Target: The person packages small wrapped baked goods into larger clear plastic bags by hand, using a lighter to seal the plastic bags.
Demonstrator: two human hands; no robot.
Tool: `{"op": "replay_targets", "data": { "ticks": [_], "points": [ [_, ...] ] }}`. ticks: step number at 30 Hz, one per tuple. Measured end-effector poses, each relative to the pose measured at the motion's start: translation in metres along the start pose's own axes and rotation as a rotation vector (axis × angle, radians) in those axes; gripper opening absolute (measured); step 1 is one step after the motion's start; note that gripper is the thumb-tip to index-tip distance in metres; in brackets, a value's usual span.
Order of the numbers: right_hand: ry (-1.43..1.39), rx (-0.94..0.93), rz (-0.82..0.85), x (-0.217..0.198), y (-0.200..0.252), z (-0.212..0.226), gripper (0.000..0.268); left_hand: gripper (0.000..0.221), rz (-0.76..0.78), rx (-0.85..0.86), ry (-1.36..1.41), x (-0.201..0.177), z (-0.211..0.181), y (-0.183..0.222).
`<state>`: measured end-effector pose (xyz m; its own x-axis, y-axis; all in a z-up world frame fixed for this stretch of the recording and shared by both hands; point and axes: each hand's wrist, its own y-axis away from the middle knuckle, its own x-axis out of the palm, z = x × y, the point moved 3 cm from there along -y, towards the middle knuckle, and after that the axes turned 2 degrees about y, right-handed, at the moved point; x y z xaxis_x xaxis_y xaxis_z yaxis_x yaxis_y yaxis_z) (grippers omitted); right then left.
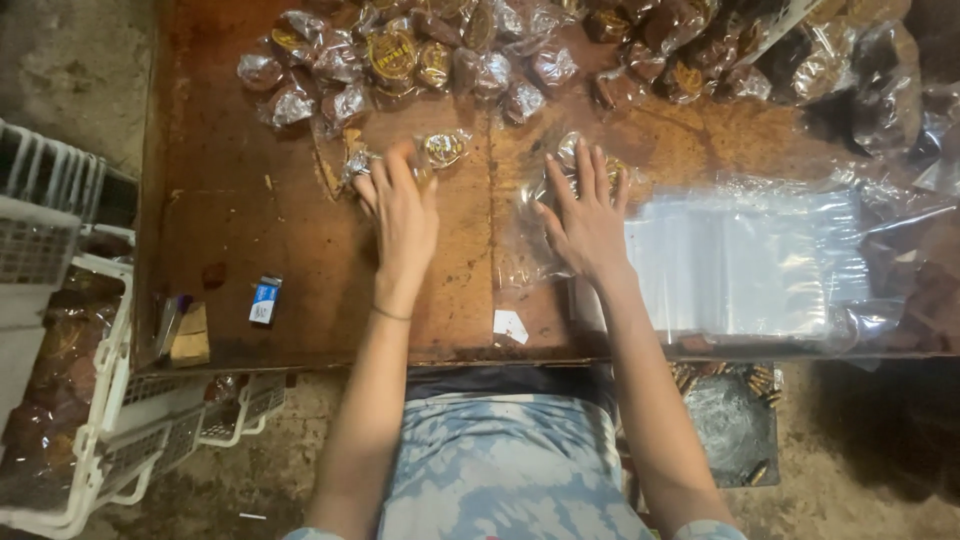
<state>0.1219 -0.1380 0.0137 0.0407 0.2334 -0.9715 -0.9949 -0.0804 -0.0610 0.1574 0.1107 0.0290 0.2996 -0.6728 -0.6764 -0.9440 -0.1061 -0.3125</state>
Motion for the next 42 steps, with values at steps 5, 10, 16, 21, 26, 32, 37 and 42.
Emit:
{"op": "replay_targets", "data": {
  "ticks": [5,10,16,21,26,32,37,42],
  "points": [
    [0.025,-0.004,0.001,-0.001,0.004,0.002,0.066,0.043,0.287,0.02,-0.337,0.001,0.01,0.043],
    [-0.101,-0.05,-0.049,-0.007,0.01,0.003,0.059,0.044,0.252,0.058,-0.281,-0.012,0.007,0.044],
    [-0.101,-0.116,-0.09,-0.003,0.027,0.0,0.055,0.044,0.168,0.099,-0.248,-0.013,0.003,0.049],
    [-0.078,-0.137,-0.105,-0.002,0.025,0.001,0.052,0.044,0.166,0.063,-0.216,-0.015,0.005,0.049],
    [-0.075,-0.124,-0.134,0.006,0.024,-0.004,0.053,0.046,0.154,0.054,-0.181,-0.016,0.005,0.049],
    [-0.118,-0.128,-0.13,0.0,0.025,0.001,0.052,0.051,0.124,0.029,-0.134,-0.018,0.004,0.05],
    [-0.116,-0.134,-0.127,0.001,0.026,-0.002,0.051,0.068,0.054,-0.135,0.077,-0.024,0.004,0.053],
    [-0.082,-0.138,-0.108,0.004,0.022,-0.004,0.051,0.077,0.036,-0.21,0.148,-0.02,0.019,0.051]
  ]
}}
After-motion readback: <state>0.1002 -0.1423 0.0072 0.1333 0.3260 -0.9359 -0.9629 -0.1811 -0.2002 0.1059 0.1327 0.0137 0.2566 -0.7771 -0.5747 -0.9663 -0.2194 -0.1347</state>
